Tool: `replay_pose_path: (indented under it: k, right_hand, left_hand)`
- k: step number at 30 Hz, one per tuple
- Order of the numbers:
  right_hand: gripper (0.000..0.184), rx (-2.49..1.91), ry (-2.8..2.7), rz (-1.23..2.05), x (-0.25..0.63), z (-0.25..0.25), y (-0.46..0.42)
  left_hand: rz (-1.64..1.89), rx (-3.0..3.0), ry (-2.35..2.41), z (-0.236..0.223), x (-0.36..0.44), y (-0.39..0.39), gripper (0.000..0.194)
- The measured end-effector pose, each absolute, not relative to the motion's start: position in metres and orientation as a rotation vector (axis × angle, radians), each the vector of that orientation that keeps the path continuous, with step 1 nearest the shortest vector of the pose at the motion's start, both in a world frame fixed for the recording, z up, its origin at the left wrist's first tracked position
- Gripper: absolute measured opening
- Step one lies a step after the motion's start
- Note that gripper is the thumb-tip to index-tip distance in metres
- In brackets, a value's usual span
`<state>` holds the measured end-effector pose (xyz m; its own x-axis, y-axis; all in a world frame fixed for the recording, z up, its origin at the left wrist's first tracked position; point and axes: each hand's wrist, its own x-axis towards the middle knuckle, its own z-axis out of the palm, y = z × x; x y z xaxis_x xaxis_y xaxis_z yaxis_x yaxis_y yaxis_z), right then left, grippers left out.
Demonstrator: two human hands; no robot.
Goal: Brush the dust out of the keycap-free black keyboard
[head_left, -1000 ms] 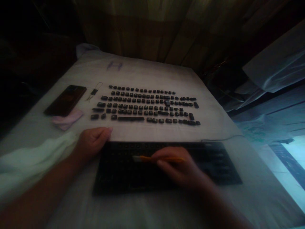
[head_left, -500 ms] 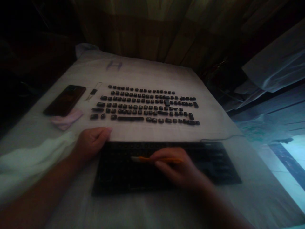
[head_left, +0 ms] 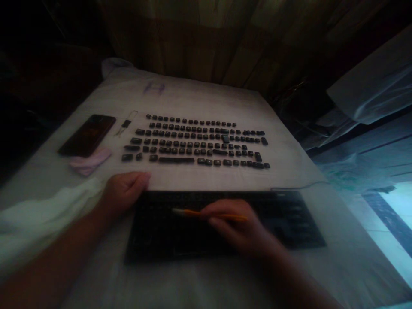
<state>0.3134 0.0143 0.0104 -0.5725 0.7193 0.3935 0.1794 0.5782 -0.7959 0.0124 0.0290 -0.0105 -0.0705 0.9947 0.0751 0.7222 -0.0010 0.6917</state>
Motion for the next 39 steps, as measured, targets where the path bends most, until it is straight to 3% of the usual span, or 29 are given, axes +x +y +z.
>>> replay_pose_path:
  k: [39]
  right_hand:
    - [0.016, -0.771, -2.109, 0.874, 0.3163, 0.0167, 0.0159]
  left_hand:
    - [0.825, 1.778, 1.831, -0.0123, 0.0113, 0.0284, 0.044]
